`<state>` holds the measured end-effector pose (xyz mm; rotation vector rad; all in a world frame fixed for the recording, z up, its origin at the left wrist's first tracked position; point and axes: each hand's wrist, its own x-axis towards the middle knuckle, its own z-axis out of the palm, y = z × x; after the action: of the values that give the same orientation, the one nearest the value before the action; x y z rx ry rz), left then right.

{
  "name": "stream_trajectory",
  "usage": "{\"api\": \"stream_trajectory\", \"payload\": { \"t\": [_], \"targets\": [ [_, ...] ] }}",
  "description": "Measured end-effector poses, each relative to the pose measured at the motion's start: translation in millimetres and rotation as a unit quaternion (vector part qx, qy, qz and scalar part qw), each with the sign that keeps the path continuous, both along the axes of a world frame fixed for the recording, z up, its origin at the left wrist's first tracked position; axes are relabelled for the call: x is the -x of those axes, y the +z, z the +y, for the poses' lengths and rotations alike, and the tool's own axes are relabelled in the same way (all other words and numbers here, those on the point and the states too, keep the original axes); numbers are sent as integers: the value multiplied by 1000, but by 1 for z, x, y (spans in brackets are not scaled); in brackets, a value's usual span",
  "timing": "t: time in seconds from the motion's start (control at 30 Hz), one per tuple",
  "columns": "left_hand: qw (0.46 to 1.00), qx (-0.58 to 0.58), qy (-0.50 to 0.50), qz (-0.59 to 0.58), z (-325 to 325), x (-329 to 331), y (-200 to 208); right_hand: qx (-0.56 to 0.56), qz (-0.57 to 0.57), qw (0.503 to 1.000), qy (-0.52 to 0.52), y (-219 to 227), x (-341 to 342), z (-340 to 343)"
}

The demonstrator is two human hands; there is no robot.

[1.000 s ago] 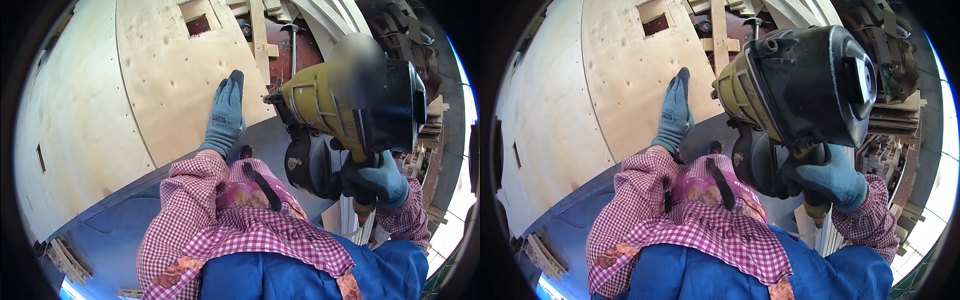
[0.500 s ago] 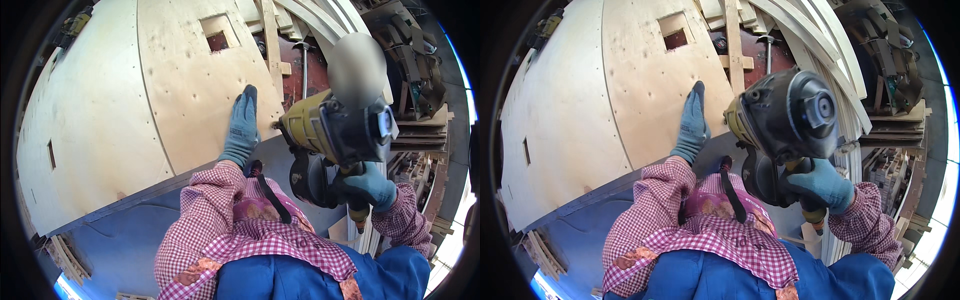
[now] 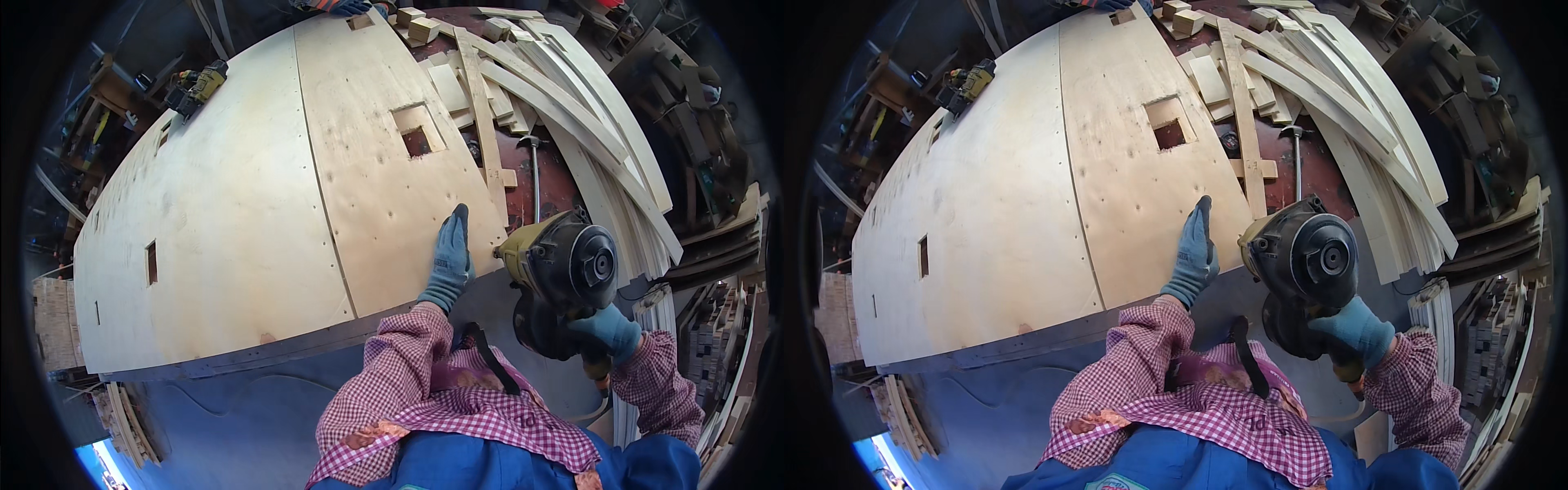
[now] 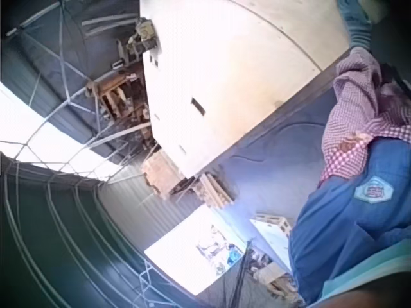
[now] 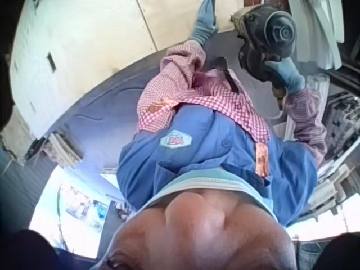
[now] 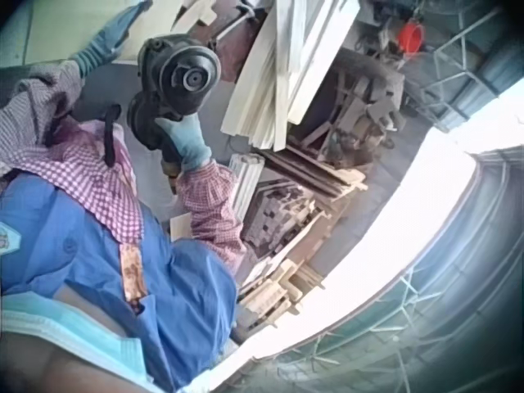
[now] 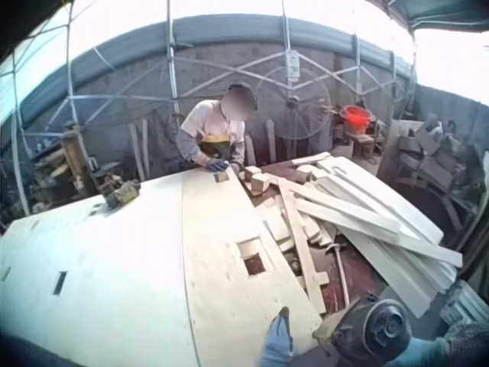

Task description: The person aligns wooden panels on a workbench and secures them using a pneumatic nail gun. They also use a hammer to adjust the fit of the wood pieces. The person wears gloves and an apron while working in a workshop environment.

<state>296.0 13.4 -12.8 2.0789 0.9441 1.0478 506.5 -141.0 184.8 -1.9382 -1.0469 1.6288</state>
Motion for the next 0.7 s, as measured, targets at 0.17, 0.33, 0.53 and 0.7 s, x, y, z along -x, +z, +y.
{"api": "stream_trajectory", "payload": {
  "t": [0.17,0.33,0.53,0.7],
  "targets": [
    [981,-51,76,170,-35,58,16,-18,40,999,-21,-8,-1,-9],
    [912,-57,189,360,-55,162,33,-28,97,994,-31,-9,-3,-14],
    [894,-41,274,351,-27,198,28,-39,81,996,13,21,11,1],
    [870,-21,228,437,-23,188,17,-74,0,996,-43,27,22,11]
  ]
}}
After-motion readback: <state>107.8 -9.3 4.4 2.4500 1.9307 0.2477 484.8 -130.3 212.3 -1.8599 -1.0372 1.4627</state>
